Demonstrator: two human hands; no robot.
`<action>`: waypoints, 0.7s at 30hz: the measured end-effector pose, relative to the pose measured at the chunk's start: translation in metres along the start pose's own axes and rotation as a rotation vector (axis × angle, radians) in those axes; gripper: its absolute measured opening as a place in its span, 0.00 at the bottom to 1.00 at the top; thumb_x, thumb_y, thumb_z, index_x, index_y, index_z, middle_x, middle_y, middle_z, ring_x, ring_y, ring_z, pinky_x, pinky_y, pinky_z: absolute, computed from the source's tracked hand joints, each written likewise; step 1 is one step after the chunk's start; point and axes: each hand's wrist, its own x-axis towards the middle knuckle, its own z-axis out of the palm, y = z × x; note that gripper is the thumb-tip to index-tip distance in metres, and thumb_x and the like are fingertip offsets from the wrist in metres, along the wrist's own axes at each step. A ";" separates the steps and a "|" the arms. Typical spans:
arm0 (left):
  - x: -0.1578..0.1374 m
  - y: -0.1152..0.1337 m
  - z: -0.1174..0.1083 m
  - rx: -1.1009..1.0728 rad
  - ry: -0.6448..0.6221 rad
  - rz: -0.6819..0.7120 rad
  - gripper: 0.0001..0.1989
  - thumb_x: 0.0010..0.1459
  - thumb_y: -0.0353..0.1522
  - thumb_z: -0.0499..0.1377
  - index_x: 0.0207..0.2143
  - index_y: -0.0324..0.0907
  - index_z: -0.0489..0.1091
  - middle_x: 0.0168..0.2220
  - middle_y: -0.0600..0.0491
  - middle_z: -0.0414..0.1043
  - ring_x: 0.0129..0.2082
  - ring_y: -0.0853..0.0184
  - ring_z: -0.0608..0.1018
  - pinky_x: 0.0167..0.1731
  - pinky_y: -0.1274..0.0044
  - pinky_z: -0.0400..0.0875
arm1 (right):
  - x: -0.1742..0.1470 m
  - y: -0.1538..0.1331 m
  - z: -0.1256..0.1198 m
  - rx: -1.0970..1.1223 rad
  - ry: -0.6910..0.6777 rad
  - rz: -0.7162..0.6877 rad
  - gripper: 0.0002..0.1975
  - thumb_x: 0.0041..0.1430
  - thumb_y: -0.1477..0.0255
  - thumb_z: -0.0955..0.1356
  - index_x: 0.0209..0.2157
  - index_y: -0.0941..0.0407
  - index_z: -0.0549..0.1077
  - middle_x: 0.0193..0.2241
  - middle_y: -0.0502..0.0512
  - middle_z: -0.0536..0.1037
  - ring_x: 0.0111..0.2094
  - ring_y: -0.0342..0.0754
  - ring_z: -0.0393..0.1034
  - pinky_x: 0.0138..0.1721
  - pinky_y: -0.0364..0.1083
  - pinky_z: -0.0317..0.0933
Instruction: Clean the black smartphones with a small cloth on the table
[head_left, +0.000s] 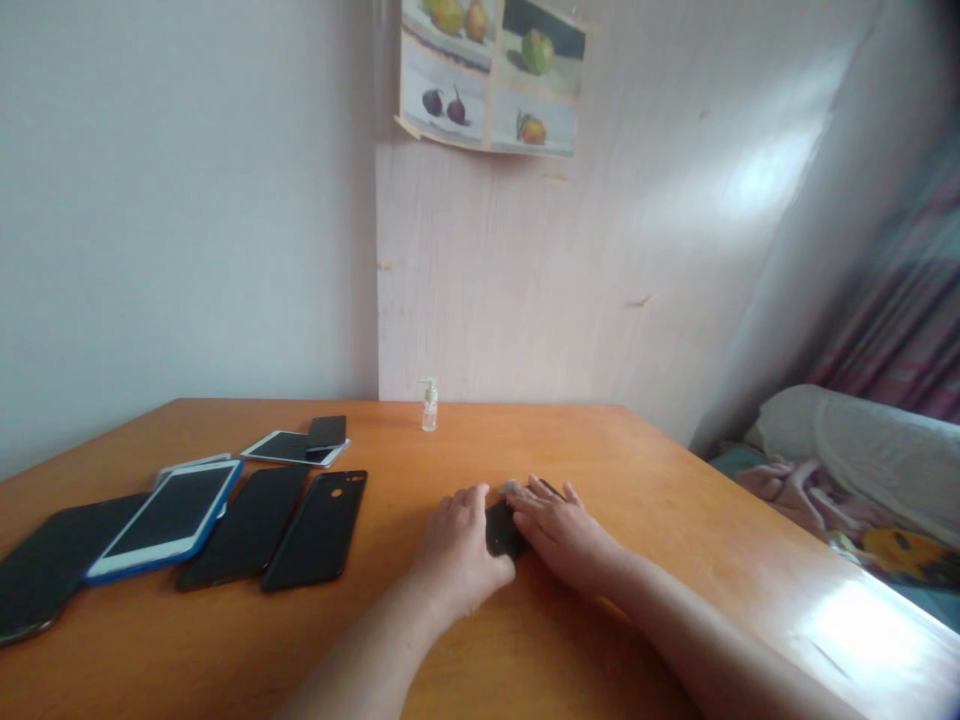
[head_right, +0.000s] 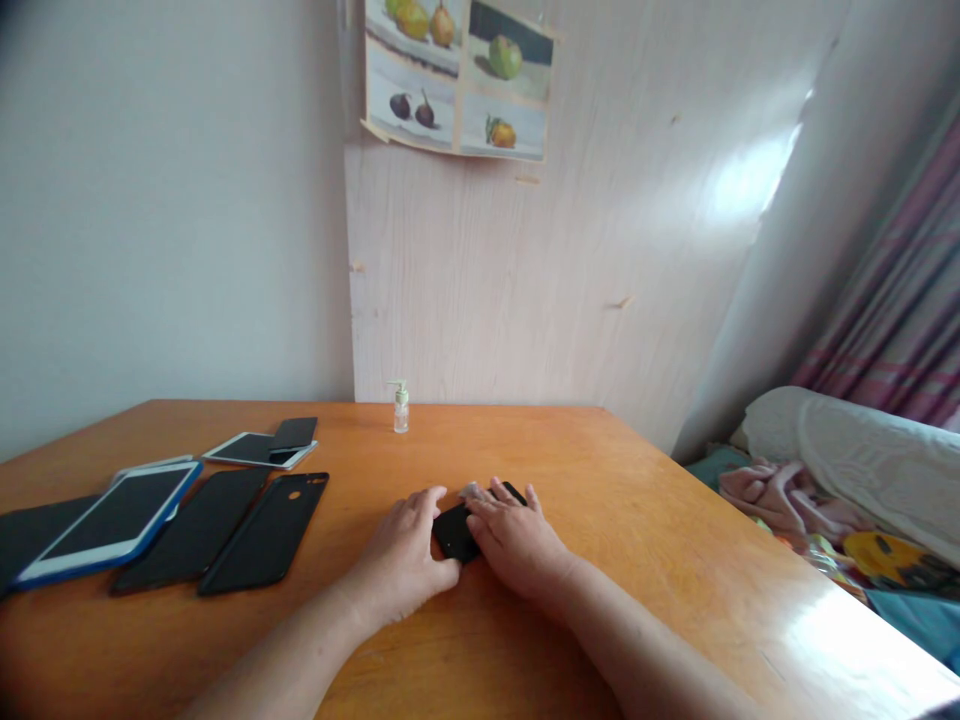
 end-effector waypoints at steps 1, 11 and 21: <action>0.000 0.000 0.000 -0.007 0.008 0.004 0.31 0.44 0.33 0.59 0.53 0.38 0.61 0.46 0.42 0.71 0.47 0.55 0.72 0.47 0.69 0.65 | -0.003 -0.007 0.000 0.026 -0.028 -0.084 0.25 0.69 0.63 0.52 0.65 0.48 0.55 0.66 0.53 0.55 0.67 0.56 0.41 0.63 0.69 0.31; 0.001 -0.004 0.005 0.022 -0.018 -0.012 0.36 0.42 0.34 0.60 0.57 0.38 0.57 0.49 0.42 0.70 0.49 0.55 0.71 0.50 0.69 0.63 | 0.010 0.022 0.003 -0.027 0.056 0.207 0.25 0.68 0.65 0.53 0.65 0.50 0.55 0.66 0.53 0.53 0.67 0.61 0.38 0.60 0.74 0.28; 0.001 -0.004 0.003 0.008 -0.024 -0.001 0.35 0.43 0.35 0.59 0.56 0.36 0.58 0.48 0.40 0.70 0.48 0.54 0.72 0.48 0.68 0.64 | 0.007 0.012 -0.002 0.026 0.010 0.087 0.24 0.68 0.65 0.54 0.64 0.44 0.56 0.65 0.50 0.56 0.67 0.61 0.40 0.59 0.74 0.28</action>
